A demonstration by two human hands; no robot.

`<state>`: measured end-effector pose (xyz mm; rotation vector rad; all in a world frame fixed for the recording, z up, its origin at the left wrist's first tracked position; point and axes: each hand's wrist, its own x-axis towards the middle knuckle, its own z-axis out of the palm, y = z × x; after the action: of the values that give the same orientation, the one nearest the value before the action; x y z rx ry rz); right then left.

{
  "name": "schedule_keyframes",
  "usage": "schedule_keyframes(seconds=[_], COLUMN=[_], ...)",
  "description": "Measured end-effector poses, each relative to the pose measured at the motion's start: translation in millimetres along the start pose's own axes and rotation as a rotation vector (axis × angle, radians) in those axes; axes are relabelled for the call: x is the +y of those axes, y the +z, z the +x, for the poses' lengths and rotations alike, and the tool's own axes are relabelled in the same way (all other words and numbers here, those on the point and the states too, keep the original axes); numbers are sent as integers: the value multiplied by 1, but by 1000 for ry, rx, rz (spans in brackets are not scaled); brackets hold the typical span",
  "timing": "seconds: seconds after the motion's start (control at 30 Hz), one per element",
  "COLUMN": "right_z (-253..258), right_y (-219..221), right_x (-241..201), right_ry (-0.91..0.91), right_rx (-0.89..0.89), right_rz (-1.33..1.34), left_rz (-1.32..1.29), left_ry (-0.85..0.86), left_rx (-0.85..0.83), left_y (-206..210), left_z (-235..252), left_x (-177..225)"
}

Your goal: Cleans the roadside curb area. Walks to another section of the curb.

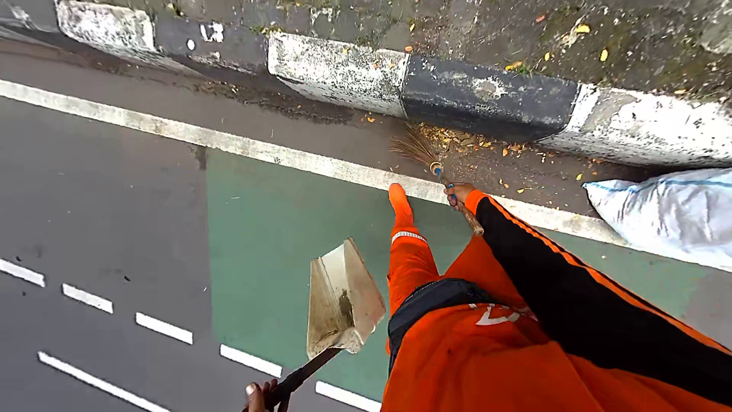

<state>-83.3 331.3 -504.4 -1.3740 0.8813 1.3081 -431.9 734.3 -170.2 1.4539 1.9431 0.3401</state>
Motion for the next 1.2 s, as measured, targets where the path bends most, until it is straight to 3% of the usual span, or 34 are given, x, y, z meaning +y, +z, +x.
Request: schedule_keyframes(seconds=[0.07, 0.17, 0.23, 0.3, 0.43, 0.57, 0.63, 0.7, 0.83, 0.97, 1.07, 1.2], right_z=[-57, -141, -154, -131, -67, -152, -206, -226, -154, -36, -15, -133], right_y=[-12, 15, 37, 49, 37, 20, 15, -9, -102, -177, -138, -81], right_x=[13, 49, 47, 35, 46, 104, 134, 152, 187, 173, 180, 204], right_ry=[29, 39, 7, -2, 31, 21, 49, 102, 220, 253, 150, 149], right_rx=[76, 121, 88, 44, 214, 256, 341, 495, 830, 757, 594, 490], right_rz=[118, 185, 159, 115, 207, 291, 336, 392, 382, 279, 152, 315], left_rz=[73, 215, 296, 353, 599, 884, 940, 959, 1007, 996, 1013, 1082], left_ry=[48, 249, 454, 634, 800, 976, 1056, 1134, 1196, 1189, 1193, 1259], left_rx=[-95, -261, -437, -581, -825, -999, -1069, -1115, -1170, -1165, -1116, -1088], left_y=[57, 119, 176, 242, 352, 437, 473, 509, 567, 608, 628, 653], left_z=[40, 98, 139, 155, 139, 117, 104, 83, 36, 2, -18, -33], left_x=[36, 68, 86, 108, 143, 167, 167, 163, 150, 134, 129, 119])
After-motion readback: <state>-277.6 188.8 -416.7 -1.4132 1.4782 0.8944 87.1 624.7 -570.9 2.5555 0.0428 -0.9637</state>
